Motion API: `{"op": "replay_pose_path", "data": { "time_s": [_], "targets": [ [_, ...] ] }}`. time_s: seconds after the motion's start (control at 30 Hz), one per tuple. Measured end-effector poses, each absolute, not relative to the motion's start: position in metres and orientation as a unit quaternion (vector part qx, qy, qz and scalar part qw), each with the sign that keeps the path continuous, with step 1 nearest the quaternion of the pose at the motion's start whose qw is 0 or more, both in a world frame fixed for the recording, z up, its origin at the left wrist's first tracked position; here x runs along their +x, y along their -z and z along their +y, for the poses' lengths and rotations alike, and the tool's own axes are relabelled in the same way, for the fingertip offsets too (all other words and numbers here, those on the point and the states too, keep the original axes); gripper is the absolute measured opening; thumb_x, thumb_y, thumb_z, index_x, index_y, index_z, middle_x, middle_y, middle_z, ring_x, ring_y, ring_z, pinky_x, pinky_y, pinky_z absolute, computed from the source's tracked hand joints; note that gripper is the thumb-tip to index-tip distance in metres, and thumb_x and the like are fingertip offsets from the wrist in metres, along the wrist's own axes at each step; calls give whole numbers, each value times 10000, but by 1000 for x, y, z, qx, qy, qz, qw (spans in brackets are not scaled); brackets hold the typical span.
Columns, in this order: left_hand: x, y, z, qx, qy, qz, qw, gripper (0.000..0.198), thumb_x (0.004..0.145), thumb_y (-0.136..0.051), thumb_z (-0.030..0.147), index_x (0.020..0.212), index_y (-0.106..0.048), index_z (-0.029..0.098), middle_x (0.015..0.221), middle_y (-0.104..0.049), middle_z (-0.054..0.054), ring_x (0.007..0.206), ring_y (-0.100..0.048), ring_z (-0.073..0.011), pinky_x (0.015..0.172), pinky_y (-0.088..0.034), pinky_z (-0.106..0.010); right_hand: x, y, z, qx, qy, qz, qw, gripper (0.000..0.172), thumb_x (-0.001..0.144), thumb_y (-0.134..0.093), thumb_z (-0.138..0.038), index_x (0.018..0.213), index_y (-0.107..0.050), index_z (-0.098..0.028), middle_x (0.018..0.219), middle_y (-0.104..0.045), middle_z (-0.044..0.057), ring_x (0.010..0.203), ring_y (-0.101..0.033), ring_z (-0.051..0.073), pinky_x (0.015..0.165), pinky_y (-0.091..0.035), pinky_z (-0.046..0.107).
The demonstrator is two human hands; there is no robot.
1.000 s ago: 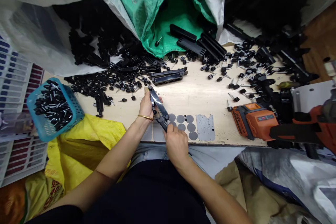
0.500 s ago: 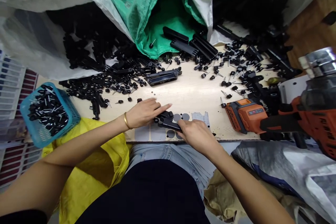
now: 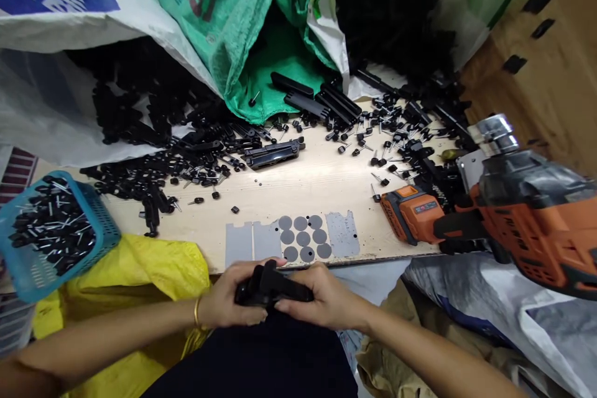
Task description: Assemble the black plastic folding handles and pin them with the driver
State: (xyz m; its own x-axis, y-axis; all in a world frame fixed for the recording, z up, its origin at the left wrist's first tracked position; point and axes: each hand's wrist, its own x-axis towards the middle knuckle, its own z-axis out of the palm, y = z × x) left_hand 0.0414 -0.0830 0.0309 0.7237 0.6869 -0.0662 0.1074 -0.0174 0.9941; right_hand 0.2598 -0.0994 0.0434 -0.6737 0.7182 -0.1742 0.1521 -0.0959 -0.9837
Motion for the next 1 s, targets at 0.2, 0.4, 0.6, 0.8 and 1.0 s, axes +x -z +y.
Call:
{"op": "replay_pose_path", "data": {
  "time_s": [0.2, 0.4, 0.6, 0.8, 1.0],
  "targets": [
    [48, -50, -104, 587, -269, 377, 664, 555, 759, -655, 464, 1242, -542, 213, 1231, -600, -101, 1127, -570, -258, 987, -437, -380, 250, -45, -96, -328, -677, -604, 263, 325, 807, -578, -375, 613, -416, -170, 480, -279, -87, 413, -252, 21, 406, -219, 171],
    [64, -47, -96, 476, -356, 412, 690, 737, 757, -600, 582, 1351, -439, 176, 1345, -502, -133, 1226, -484, -314, 1049, -383, -446, 230, -48, -88, -392, -668, -486, 406, 430, 819, -467, -609, 699, -464, -196, 570, -450, -34, 498, -430, 91, 486, -384, 222],
    [80, -33, -79, 569, -457, 416, 543, 683, 754, -620, 555, 1304, -492, 171, 1408, -430, -136, 1348, -310, -336, 1092, -321, -482, 185, -26, -67, -458, -548, -402, 573, 455, 918, -182, -538, 1036, -494, -230, 1050, -484, 69, 1006, -491, 198, 935, -398, 374],
    [51, 2, -42, 691, -363, 469, 414, 746, 832, -606, 341, 1445, -193, 237, 1334, -526, -95, 1155, -567, -207, 952, -493, -329, 246, 17, 46, -655, -200, -656, 316, 238, 881, -361, -187, 1040, -538, -170, 1020, -572, 115, 1015, -479, 249, 937, -348, 471],
    [52, 21, -28, 849, -243, 421, 207, 671, 842, -590, 261, 1424, -256, 251, 1329, -535, -57, 1173, -552, -187, 981, -478, -307, 305, 36, 126, -608, 8, -792, 53, 330, 865, -308, -16, 880, -624, -109, 890, -618, 159, 986, -526, 264, 938, -362, 488]
  ]
}}
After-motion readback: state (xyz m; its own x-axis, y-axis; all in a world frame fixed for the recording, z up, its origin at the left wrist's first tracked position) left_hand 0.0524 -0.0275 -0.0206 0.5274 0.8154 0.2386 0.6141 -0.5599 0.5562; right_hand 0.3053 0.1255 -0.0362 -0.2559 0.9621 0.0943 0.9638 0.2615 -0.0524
